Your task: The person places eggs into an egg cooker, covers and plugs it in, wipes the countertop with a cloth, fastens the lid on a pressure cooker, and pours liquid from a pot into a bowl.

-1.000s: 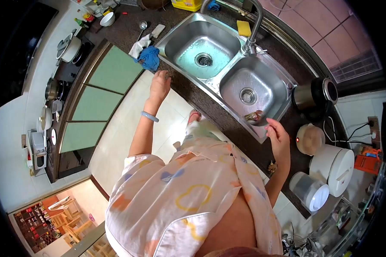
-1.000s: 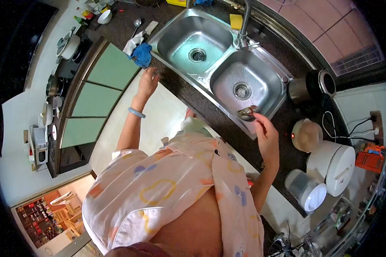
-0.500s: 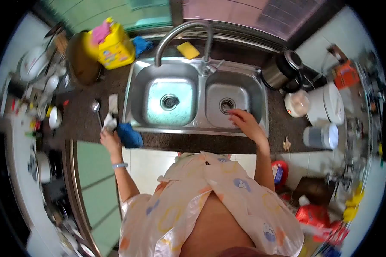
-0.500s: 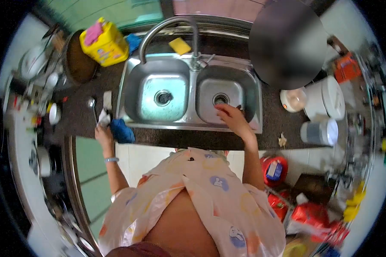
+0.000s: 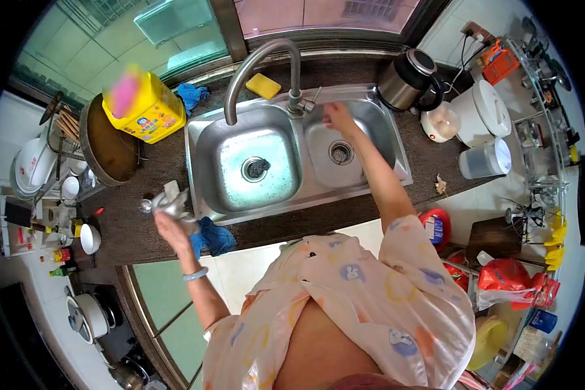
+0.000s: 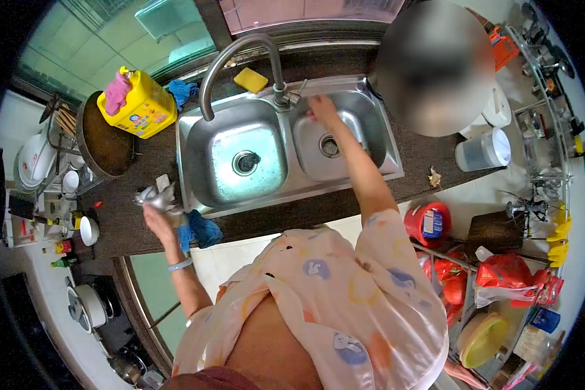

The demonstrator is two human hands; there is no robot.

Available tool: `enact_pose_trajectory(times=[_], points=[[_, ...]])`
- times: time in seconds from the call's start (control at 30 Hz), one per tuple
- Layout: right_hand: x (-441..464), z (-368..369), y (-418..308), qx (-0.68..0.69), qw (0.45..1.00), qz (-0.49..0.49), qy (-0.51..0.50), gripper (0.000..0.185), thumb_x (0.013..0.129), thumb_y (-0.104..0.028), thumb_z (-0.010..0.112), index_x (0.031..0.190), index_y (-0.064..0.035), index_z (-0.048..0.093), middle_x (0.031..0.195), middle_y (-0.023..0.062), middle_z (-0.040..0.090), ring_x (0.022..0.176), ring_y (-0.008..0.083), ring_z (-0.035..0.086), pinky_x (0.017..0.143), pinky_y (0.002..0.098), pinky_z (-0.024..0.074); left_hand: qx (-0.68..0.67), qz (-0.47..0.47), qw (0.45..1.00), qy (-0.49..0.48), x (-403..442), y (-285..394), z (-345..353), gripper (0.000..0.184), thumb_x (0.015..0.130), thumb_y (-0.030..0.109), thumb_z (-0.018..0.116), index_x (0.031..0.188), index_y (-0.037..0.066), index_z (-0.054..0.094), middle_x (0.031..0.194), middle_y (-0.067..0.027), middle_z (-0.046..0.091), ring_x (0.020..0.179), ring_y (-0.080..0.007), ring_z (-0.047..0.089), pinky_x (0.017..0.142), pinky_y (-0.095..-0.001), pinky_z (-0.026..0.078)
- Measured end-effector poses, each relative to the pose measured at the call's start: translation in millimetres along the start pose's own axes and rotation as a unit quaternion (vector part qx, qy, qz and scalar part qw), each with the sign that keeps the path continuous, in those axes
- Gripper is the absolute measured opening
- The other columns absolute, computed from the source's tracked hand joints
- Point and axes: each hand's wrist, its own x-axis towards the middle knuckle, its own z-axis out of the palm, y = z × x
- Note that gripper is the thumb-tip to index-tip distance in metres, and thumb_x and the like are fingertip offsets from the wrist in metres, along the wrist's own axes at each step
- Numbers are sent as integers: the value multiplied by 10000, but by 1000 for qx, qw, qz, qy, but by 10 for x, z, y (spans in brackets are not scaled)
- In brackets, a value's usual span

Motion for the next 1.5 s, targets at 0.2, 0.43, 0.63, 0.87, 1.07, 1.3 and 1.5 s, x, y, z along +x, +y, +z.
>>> enact_pose_trajectory(times=[0.2, 0.43, 0.63, 0.87, 1.07, 1.3, 1.5], points=[[617, 141, -114, 117, 991, 46, 50, 470, 928, -426, 588, 1113, 6, 577, 840, 79, 585, 642, 164, 597, 458, 295, 491, -240, -250, 902, -257, -171, 983, 957, 374, 999, 333, 521, 1186, 13, 564, 1093, -112, 633, 1003, -203, 618, 835, -348, 543], [927, 179, -91, -42, 998, 16, 42, 410, 948, -384, 538, 936, 13, 642, 759, 127, 655, 608, 203, 654, 465, 343, 547, -410, -312, 803, -299, -158, 1479, 1823, 310, 1012, 138, 477, 1261, -46, 485, 1182, -158, 615, 1046, -257, 635, 916, -399, 539], [761, 229, -91, -87, 994, -1, 69, 351, 950, -260, 475, 980, 63, 611, 772, 159, 657, 637, 230, 679, 497, 354, 568, -441, -326, 793, -266, -14, 1463, 2152, 288, 1011, 119, 423, 1211, -72, 500, 1152, -182, 623, 1054, -283, 632, 925, -413, 528], [629, 319, 39, 30, 989, 6, 146, 291, 905, -207, 539, 1070, 32, 546, 854, 155, 635, 641, 232, 650, 551, 362, 561, -433, -300, 801, -283, 101, 1281, 2283, 296, 998, 181, 478, 1214, -17, 521, 1208, -152, 604, 1098, -270, 606, 971, -407, 492], [-318, 1276, -272, -33, 971, -230, -65, 449, 824, -105, 615, 1247, -34, 485, 1040, 171, 628, 917, 260, 633, 827, 363, 508, -271, -209, 918, -201, -11, 1201, 2345, 340, 876, 284, 729, 1015, -17, 651, 895, -57, 665, 774, -117, 597, 651, -290, 493], [-375, 1781, -358, -44, 930, -80, -356, 370, 856, -168, 595, 1208, -71, 532, 1051, 92, 611, 951, 184, 570, 764, 330, 475, -159, -95, 945, -271, 106, 1022, 1915, 176, 871, 189, 721, 915, 21, 693, 790, -14, 661, 668, -87, 559, 603, -267, 465], [-550, 1752, -656, 299, 875, 122, -361, 280, 925, -227, 564, 1145, -60, 513, 1129, 97, 559, 1032, 254, 586, 859, 488, 519, -80, -213, 960, -161, 156, 655, 1657, 290, 893, 249, 699, 1063, 18, 653, 908, -72, 652, 717, -141, 580, 631, -284, 477]])
